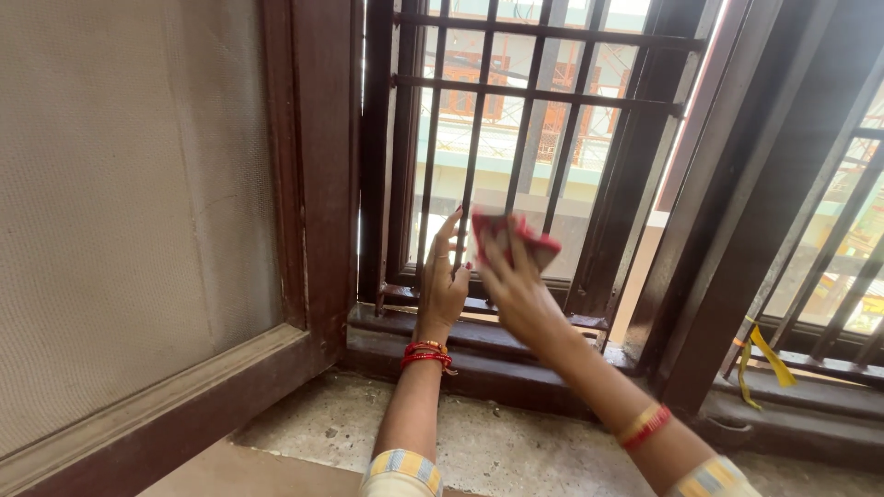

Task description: The person wipes the metal window grille and frame with a red cloth. They clean the vertical bars, horizontal bars, and the bottom ledge of the window frame.

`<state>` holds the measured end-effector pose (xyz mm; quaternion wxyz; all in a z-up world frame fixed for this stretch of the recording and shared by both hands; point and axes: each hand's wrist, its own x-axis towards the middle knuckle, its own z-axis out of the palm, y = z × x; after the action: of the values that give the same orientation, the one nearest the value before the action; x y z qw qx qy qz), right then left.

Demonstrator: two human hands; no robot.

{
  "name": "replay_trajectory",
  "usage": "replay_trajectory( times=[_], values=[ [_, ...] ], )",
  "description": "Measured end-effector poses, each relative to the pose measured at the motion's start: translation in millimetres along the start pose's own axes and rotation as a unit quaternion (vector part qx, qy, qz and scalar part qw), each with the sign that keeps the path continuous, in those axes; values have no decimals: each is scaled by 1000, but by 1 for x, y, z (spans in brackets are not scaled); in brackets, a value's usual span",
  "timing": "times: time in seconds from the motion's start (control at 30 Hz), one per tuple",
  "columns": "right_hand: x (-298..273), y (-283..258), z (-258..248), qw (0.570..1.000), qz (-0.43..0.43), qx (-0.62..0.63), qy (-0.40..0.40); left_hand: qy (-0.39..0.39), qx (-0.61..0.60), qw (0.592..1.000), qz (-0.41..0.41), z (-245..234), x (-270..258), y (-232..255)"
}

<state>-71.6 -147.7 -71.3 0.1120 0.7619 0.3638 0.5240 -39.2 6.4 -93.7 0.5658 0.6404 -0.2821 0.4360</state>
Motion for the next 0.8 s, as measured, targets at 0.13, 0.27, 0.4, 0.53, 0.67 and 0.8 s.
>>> replay_trajectory(
  times=[0.13,0.27,0.4,0.53,0.67,0.8],
  values=[
    [-27,-14,-23,987,13,139,-80,17,26,999,37,-2,1,-4],
    [-28,-9,-56,880,230,370,-190,11,18,999,41,-1,0,-1],
    [-18,14,-72,683,407,594,-125,-14,-24,1000,1,-4,3,12],
    [1,41,-72,649,387,645,115,-27,-98,993,-55,-11,5,23],
    [23,53,-57,763,306,518,237,-32,-76,996,-46,-10,6,19],
    [37,41,-19,681,347,633,122,-33,-43,998,-43,-6,5,9]
  ],
)
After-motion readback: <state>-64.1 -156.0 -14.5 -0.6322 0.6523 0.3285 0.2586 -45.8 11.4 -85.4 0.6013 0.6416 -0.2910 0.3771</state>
